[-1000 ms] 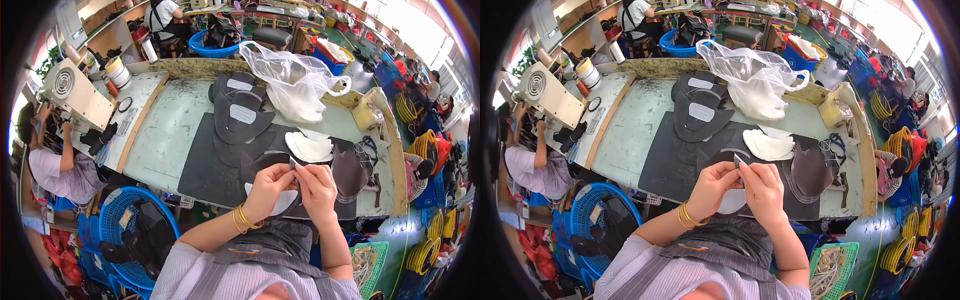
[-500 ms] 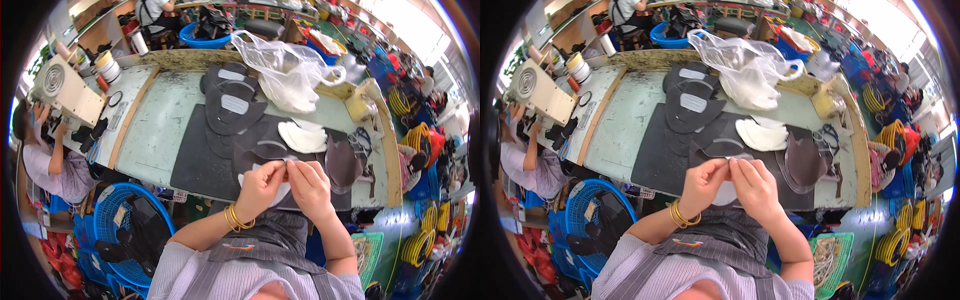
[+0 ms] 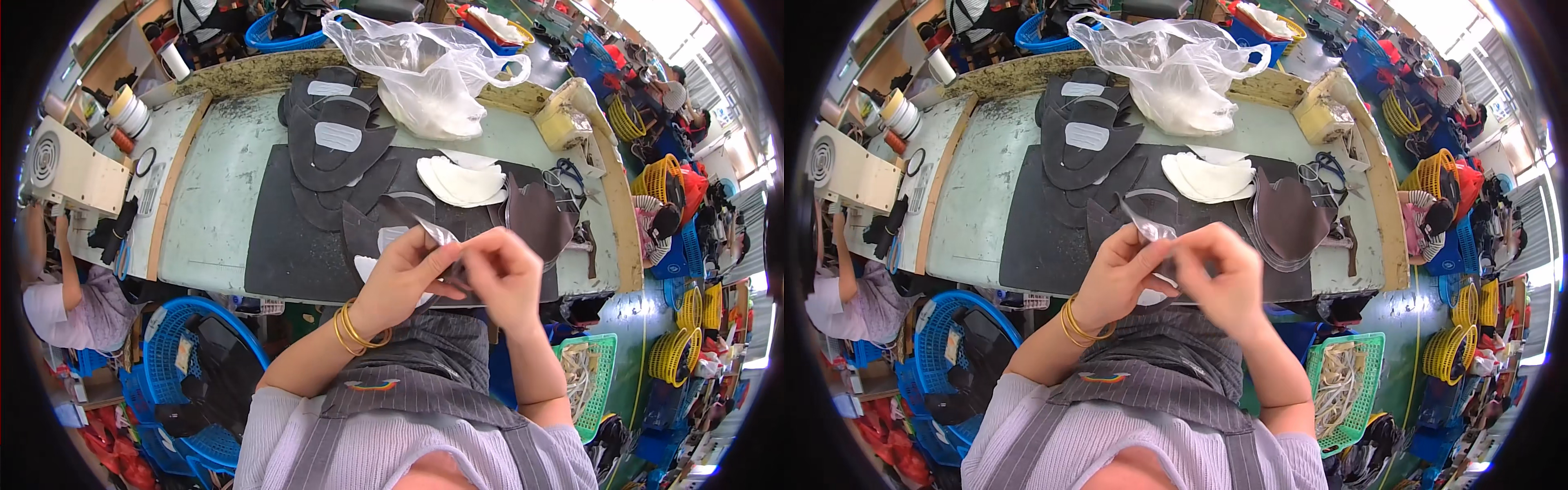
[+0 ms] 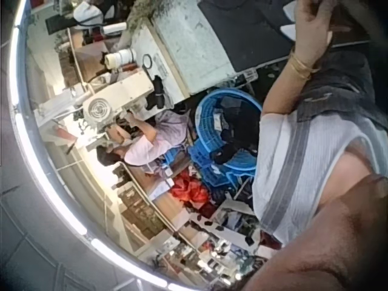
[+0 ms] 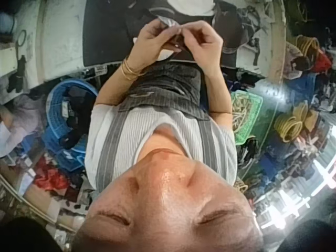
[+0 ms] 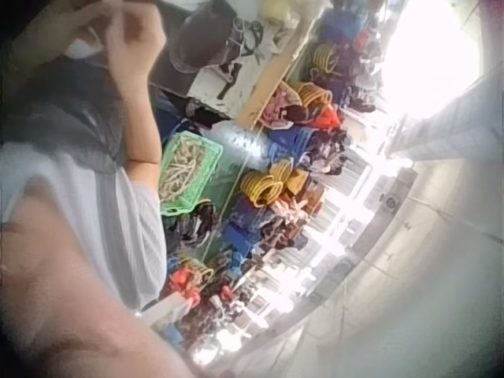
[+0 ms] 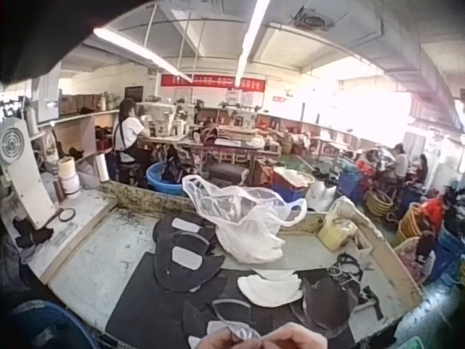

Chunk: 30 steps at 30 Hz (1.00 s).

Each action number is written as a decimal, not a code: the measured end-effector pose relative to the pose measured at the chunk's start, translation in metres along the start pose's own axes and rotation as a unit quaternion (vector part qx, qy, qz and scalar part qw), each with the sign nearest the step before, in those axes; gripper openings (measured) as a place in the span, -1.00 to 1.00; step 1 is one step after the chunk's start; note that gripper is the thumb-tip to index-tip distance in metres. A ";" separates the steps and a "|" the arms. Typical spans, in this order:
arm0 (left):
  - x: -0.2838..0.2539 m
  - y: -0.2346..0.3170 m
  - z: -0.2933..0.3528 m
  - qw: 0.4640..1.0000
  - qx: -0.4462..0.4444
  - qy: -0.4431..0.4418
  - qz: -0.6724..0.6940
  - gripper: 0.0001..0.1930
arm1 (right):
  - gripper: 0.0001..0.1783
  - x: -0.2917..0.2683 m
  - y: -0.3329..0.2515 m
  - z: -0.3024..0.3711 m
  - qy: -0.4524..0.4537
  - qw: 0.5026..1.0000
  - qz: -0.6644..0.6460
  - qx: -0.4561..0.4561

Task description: The recorder is preparing shoe upper components by peeling off protective adhesive layers and aligning the parts on a workbench.

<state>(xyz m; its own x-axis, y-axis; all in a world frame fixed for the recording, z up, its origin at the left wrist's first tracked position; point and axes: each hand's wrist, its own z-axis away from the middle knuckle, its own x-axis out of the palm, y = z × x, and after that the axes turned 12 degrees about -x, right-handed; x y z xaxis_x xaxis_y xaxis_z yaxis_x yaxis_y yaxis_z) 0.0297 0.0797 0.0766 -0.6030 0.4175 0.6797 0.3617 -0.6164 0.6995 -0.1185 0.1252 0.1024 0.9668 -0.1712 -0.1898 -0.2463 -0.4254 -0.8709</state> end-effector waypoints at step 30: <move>-0.032 -0.033 -0.013 0.953 -0.099 0.137 -0.251 -0.68 | -0.73 -0.122 0.114 0.258 0.027 0.889 0.257 0.377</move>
<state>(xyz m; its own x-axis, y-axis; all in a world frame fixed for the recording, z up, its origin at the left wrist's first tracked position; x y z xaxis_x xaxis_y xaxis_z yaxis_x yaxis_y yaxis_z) 0.0282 0.0781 0.0292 -0.8380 0.5191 0.1682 -0.1456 -0.5097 0.8479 -0.2465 0.3264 -0.0906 0.7296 -0.2222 -0.6467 -0.5196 0.4347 -0.7356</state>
